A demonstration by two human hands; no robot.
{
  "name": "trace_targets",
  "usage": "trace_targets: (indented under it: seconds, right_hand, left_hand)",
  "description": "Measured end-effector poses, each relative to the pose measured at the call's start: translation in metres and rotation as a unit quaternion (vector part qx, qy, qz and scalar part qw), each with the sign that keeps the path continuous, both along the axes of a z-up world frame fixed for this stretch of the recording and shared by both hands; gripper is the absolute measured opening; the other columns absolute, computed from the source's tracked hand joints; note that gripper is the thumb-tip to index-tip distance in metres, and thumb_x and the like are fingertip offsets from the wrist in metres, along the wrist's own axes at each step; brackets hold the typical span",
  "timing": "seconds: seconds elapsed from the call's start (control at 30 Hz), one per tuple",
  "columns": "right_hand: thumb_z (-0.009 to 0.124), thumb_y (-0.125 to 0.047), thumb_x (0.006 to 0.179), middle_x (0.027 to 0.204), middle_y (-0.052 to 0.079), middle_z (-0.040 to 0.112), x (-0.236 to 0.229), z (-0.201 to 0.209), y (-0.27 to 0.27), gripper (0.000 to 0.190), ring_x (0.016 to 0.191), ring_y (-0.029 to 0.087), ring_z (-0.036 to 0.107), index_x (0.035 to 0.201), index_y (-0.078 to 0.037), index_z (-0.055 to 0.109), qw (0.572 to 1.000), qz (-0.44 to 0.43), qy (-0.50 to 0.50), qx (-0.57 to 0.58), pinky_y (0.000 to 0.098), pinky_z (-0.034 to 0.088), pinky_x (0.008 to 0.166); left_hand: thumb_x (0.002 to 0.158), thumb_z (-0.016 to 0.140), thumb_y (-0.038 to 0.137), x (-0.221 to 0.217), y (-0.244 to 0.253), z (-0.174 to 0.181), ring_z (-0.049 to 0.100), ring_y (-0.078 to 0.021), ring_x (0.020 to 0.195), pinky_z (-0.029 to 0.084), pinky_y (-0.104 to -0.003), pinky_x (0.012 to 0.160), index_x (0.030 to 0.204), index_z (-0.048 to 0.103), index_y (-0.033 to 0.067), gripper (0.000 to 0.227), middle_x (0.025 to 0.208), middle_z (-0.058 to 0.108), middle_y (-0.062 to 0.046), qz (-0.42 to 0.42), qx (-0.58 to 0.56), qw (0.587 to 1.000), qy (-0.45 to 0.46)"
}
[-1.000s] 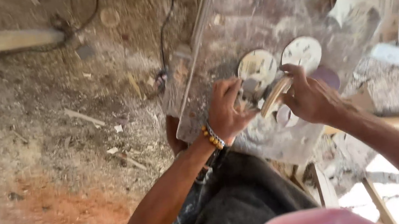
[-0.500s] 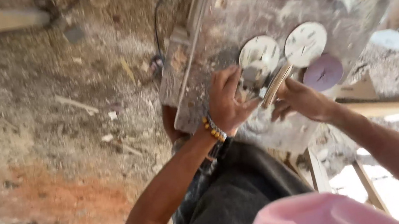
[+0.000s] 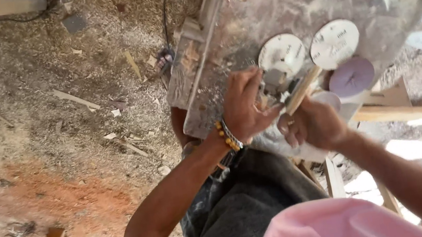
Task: Cutting circular sanding discs out of a sheet of sandpaper using scissors.
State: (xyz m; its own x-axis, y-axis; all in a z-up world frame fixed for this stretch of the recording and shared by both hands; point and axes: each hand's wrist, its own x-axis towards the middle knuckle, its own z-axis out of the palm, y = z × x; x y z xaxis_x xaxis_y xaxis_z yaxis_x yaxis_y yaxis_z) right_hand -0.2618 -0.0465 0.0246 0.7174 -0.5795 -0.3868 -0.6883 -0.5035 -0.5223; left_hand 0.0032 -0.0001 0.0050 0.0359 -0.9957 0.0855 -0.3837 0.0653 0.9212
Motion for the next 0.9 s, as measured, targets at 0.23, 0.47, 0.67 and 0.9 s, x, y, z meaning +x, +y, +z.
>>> trace_targets:
  seconds: [0.23,0.47,0.67,0.9]
  right_hand:
    - [0.057,-0.017,0.103,0.090,0.019,0.072,0.028,0.041,-0.029,0.046,0.072,0.027,0.073,0.142,-0.003,0.036,0.951,-0.239,-0.035,0.195,0.0370,0.056,0.066]
    - [0.043,-0.013,0.112,0.106,0.011,0.070,0.022,0.002,-0.015,0.027,0.067,0.018,0.074,0.136,-0.010,0.033,0.885,-0.239,-0.226,0.331,0.0270,0.061,0.057]
    - [0.054,-0.017,0.107,0.096,0.013,0.073,0.045,0.069,-0.025,0.049,0.070,0.021,0.075,0.149,-0.006,0.032,0.949,-0.180,0.090,0.241,0.0327,0.059,0.061]
    - [0.060,-0.013,0.098,0.107,0.014,0.073,0.008,0.047,-0.055,0.049,0.073,0.022,0.074,0.142,-0.006,0.040,0.970,-0.087,0.189,0.124,0.0333,0.056,0.060]
  left_hand:
    - [0.060,0.098,0.035,0.009,-0.012,0.001,0.054,-0.0303,0.111,0.049,-0.045,0.098,0.127,0.058,-0.0062,0.088,0.121,0.054,-0.016,-0.051,0.002,0.999,0.018]
    - [0.067,0.095,0.037,-0.002,-0.006,-0.015,0.052,-0.0288,0.112,0.046,-0.047,0.101,0.134,0.057,-0.0073,0.089,0.121,0.055,-0.013,-0.021,-0.032,0.999,0.033]
    - [0.071,0.090,0.035,0.002,-0.003,0.004,0.052,-0.0319,0.117,0.048,-0.047,0.104,0.130,0.057,-0.0069,0.080,0.125,0.055,-0.017,-0.055,-0.006,0.998,-0.003]
    - [0.069,0.091,0.035,0.012,-0.015,0.002,0.051,-0.0326,0.113,0.049,-0.047,0.101,0.128,0.056,-0.0099,0.082,0.121,0.054,-0.018,-0.087,-0.004,0.996,0.034]
